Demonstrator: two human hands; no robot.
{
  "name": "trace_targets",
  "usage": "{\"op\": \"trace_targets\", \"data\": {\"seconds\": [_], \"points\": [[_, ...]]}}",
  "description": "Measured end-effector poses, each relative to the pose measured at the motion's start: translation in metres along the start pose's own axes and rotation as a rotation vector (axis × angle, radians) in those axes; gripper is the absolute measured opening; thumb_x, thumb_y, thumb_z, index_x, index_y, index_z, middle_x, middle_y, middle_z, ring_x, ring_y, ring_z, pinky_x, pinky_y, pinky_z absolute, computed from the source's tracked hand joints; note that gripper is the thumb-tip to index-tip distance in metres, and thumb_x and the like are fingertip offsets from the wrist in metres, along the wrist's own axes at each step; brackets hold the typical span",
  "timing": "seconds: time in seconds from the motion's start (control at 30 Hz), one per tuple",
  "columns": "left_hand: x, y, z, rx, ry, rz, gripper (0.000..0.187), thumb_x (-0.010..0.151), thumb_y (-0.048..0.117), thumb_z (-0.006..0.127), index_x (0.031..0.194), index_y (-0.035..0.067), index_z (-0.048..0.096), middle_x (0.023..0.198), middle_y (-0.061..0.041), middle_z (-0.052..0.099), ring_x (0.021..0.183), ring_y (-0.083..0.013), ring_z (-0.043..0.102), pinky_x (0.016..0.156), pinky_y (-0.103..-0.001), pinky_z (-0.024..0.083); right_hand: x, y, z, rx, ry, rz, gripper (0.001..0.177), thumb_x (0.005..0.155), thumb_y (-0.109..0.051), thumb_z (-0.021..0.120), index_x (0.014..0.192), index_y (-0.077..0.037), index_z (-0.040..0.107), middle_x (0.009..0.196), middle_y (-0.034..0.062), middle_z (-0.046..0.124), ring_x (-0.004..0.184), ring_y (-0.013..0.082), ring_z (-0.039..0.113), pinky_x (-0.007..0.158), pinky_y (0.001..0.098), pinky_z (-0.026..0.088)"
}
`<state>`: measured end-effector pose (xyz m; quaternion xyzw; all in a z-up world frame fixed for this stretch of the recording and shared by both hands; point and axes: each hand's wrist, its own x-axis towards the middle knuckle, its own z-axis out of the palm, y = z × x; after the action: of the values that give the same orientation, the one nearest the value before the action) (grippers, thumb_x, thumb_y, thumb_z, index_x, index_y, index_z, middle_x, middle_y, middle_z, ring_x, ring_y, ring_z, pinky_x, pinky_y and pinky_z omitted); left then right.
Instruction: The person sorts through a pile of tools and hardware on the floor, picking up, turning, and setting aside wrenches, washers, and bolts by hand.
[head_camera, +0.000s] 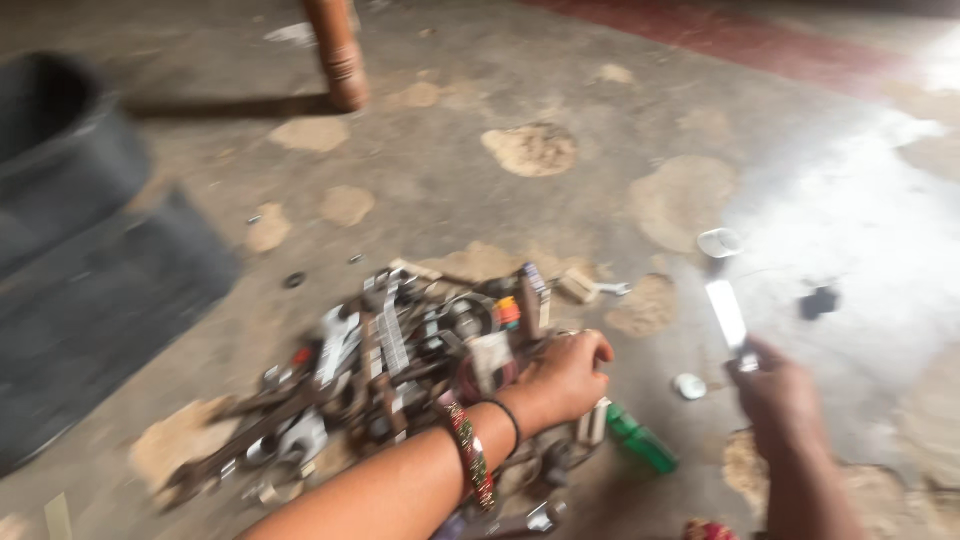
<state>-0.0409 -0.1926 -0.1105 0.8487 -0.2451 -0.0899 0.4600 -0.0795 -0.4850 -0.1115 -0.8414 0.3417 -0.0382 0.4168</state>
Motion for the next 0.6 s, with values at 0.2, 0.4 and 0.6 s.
{"op": "trace_targets", "data": {"seconds": [0.2,0.4,0.6], "points": [[0.041,0.029,-0.006,0.26,-0.109,0.029,0.048,0.081,0.013,0.071,0.128,0.007,0.06,0.126,-0.019,0.062,0.122,-0.0376,0.057,0.103,-0.046,0.044,0.015,-0.01,0.009,-0.357,0.166,0.069,0.043,0.091,-0.022,0.074,0.132,-0.034,0.072,0.103,0.0188,0.077,0.095,0.0321,0.074,0.085,0.0445,0.055],[0.081,0.018,-0.006,0.447,-0.129,0.119,0.066,0.078,0.012,0.073,0.14,0.005,0.053,0.148,-0.022,0.046,0.146,-0.0372,0.032,0.121,-0.049,0.022,0.005,-0.038,0.012,-0.311,0.114,0.178,0.06,0.088,-0.001,0.06,0.136,-0.036,0.068,0.109,0.0185,0.077,0.104,0.0329,0.072,0.091,0.0448,0.055],[0.111,0.014,0.004,0.485,-0.187,0.127,0.066,0.08,0.014,0.072,0.143,0.011,0.051,0.156,-0.016,0.038,0.151,-0.0328,0.024,0.122,-0.051,0.015,0.016,-0.02,0.011,-0.308,0.255,-0.063,0.055,0.081,0.0,0.064,0.127,-0.029,0.075,0.123,0.0126,0.066,0.108,0.032,0.067,0.094,0.0431,0.053]]}}
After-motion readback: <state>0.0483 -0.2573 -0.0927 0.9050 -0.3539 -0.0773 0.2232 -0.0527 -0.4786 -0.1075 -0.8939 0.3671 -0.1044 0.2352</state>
